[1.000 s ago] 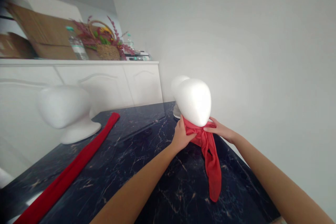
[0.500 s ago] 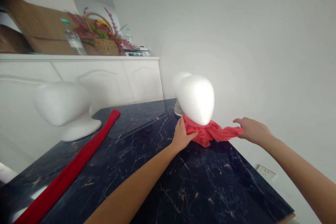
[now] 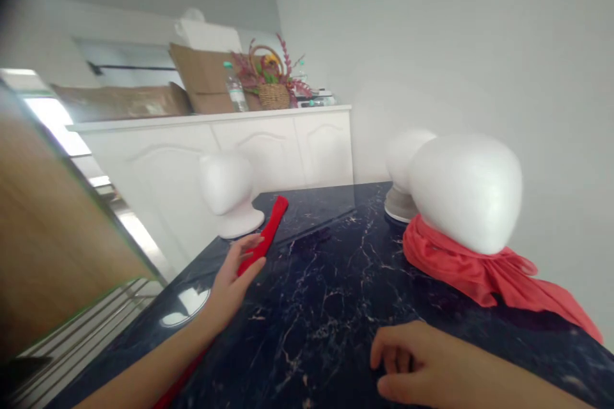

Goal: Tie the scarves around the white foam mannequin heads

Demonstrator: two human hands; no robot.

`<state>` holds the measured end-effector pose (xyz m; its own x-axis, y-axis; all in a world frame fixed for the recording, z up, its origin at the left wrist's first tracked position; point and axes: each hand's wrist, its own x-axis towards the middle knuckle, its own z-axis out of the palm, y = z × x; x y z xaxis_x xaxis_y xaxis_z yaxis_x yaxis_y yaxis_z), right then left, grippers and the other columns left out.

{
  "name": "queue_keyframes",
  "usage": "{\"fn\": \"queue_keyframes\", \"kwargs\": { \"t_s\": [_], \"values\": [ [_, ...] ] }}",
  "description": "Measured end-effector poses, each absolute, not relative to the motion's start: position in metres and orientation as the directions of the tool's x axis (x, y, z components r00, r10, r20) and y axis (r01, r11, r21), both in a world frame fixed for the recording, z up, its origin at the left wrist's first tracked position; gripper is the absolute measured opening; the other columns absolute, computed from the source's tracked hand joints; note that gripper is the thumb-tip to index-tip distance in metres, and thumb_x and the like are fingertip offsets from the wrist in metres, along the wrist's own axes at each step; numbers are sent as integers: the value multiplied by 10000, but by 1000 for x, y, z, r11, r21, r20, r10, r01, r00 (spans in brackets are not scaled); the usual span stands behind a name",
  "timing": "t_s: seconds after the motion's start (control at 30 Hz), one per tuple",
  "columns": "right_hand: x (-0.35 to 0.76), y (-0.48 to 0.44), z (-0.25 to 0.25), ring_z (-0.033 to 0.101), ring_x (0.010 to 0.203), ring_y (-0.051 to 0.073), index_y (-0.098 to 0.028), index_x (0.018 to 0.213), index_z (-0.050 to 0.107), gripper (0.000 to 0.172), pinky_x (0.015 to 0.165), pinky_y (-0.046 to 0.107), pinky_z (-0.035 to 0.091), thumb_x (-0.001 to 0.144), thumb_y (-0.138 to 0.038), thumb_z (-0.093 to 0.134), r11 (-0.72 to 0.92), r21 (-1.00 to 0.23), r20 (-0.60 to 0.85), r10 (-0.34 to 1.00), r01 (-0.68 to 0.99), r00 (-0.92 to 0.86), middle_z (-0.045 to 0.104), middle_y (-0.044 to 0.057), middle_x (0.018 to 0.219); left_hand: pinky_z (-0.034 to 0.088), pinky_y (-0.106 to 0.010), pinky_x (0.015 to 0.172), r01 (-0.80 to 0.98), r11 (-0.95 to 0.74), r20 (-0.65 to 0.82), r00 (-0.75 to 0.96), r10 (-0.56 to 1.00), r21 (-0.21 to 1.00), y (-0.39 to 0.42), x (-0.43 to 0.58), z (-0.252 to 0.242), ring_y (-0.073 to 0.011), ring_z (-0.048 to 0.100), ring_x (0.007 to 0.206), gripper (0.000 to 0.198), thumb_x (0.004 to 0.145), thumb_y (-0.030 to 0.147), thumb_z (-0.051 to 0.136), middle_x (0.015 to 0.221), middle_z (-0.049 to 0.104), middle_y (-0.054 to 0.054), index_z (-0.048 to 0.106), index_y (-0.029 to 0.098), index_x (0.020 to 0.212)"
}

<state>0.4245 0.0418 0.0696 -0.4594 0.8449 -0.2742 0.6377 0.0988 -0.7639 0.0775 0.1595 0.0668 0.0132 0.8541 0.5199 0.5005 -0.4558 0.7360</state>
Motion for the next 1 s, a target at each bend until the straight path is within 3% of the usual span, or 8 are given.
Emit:
{"fn": "queue_keyframes", "kwargs": {
  "t_s": [0.1,0.2,0.37,0.53,0.63,0.8,0.9,1.0],
  "values": [
    [358,106,52,595,724,151,-222,1047,674,276,610,231,435,856,-411,612,111,-862,-207,814,495,-542,648,17,811,436,-436,1087,541,-328,548,-316,775,775,196,4,46,-241,512,1262,528,855,428,570,1341,544,-82,435,239,1330],
    [295,194,36,609,744,160,-193,1075,634,268,626,244,466,875,-354,558,189,-852,-42,904,488,-425,636,26,842,421,-471,1104,625,-211,558,-430,710,751,249,-49,31,-293,444,1341,728,777,487,651,1440,456,-144,385,177,1380],
    [201,332,35,601,1067,265,-105,1144,639,355,952,364,441,950,-324,439,199,-609,188,977,768,-104,633,157,1116,270,-506,1206,677,-156,557,-429,711,720,334,-77,23,-342,326,1440,942,677,464,773,1513,368,-214,322,112,1425],
    [145,410,40,439,1274,400,-38,1202,628,558,1048,476,350,923,-506,507,44,-587,202,975,808,93,510,276,1319,405,-428,1114,684,-274,613,-316,724,676,378,-75,20,-294,514,1295,852,640,530,810,1343,553,-158,457,141,1311],
    [127,436,39,375,1310,424,-22,1224,608,563,1076,519,302,861,-452,627,1,-627,192,969,779,153,490,287,1354,464,-428,1035,693,-235,562,-291,775,682,386,-78,16,-310,581,1217,805,659,568,791,1277,612,-169,494,136,1271],
    [120,446,42,405,1293,422,-46,1102,632,312,1081,573,267,874,-246,558,-2,-780,143,973,625,181,549,292,1284,497,-366,976,725,-135,492,-307,815,675,386,-78,17,-287,609,1199,776,693,592,756,1293,624,-173,488,145,1268],
    [131,424,51,525,1187,333,-136,1096,585,258,1024,497,392,906,-277,481,61,-907,133,980,417,145,624,203,1157,512,-384,939,739,-67,471,-355,808,670,381,-76,24,-319,622,1173,789,673,616,750,1261,639,-181,493,142,1250],
    [155,375,63,625,938,226,-227,1000,524,232,834,367,525,961,-394,367,135,-982,148,984,132,95,635,89,924,499,-472,942,750,22,461,-429,776,661,370,-75,35,-388,611,1167,792,688,642,703,1228,637,-219,488,124,1248]
  ]
}}
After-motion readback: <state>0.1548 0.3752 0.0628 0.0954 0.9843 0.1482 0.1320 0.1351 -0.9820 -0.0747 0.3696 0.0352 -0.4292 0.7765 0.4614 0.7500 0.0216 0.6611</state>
